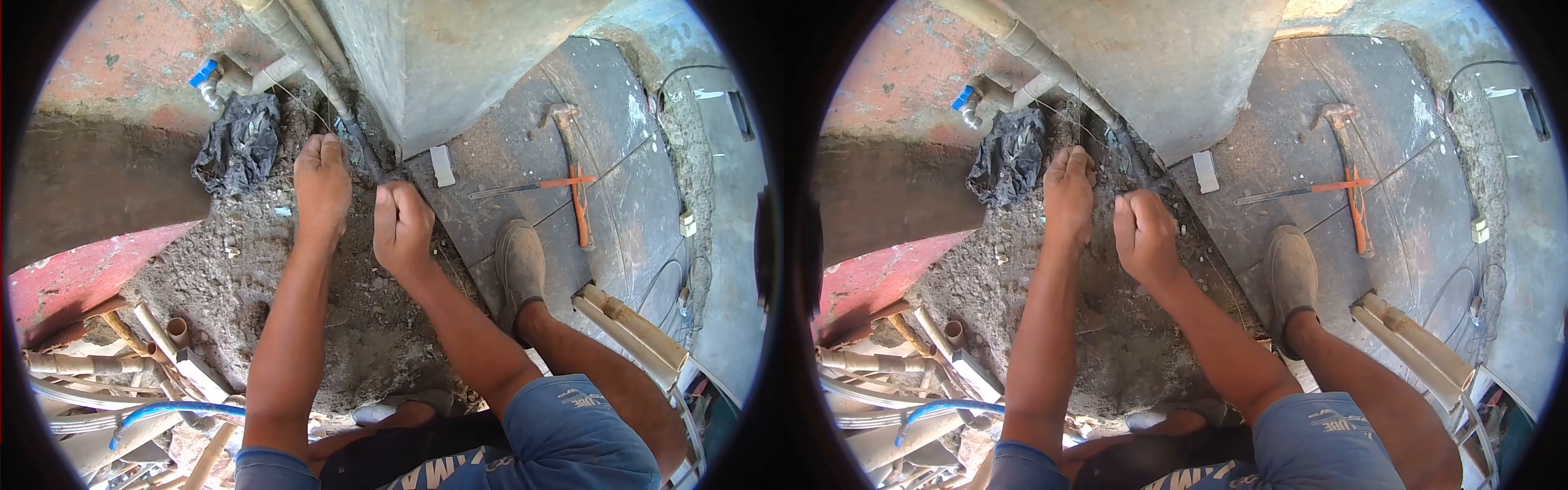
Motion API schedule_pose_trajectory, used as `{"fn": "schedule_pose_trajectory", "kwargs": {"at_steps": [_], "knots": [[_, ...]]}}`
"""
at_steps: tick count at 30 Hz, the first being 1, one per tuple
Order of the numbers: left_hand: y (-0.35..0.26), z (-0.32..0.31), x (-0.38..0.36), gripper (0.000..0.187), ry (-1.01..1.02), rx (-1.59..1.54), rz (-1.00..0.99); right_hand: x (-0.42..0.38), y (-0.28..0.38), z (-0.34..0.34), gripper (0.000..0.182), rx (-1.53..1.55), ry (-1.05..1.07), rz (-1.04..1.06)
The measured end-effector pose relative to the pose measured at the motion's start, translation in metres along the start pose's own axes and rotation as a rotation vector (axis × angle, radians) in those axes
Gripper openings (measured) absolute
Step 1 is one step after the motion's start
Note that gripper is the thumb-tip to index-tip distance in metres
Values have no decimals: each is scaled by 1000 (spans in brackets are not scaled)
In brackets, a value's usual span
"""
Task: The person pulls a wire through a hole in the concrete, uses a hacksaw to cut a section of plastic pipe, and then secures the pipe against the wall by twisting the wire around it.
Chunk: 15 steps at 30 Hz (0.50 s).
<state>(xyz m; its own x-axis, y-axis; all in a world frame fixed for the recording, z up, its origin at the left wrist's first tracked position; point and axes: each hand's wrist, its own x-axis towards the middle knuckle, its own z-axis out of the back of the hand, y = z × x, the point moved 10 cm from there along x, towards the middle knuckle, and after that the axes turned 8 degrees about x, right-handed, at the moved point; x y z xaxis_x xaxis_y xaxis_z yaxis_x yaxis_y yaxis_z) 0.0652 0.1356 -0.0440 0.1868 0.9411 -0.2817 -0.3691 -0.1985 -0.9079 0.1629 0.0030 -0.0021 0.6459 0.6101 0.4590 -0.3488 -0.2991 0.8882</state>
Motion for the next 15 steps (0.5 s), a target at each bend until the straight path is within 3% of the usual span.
{"fn": "schedule_pose_trajectory", "kwargs": {"at_steps": [7,10,12,15], "knots": [[-20,-6,-8,23,9,136,-115,20,0,-6,22,-78,55,12],[-29,2,-13,21,-5,91,-63,23,7,-2,22,-38,23,9],[-25,4,-14,20,48,-4,79,27,12,0,22,3,1,-6],[-37,13,-6,22,38,46,40,45,26,-9,22,48,-29,70]]}}
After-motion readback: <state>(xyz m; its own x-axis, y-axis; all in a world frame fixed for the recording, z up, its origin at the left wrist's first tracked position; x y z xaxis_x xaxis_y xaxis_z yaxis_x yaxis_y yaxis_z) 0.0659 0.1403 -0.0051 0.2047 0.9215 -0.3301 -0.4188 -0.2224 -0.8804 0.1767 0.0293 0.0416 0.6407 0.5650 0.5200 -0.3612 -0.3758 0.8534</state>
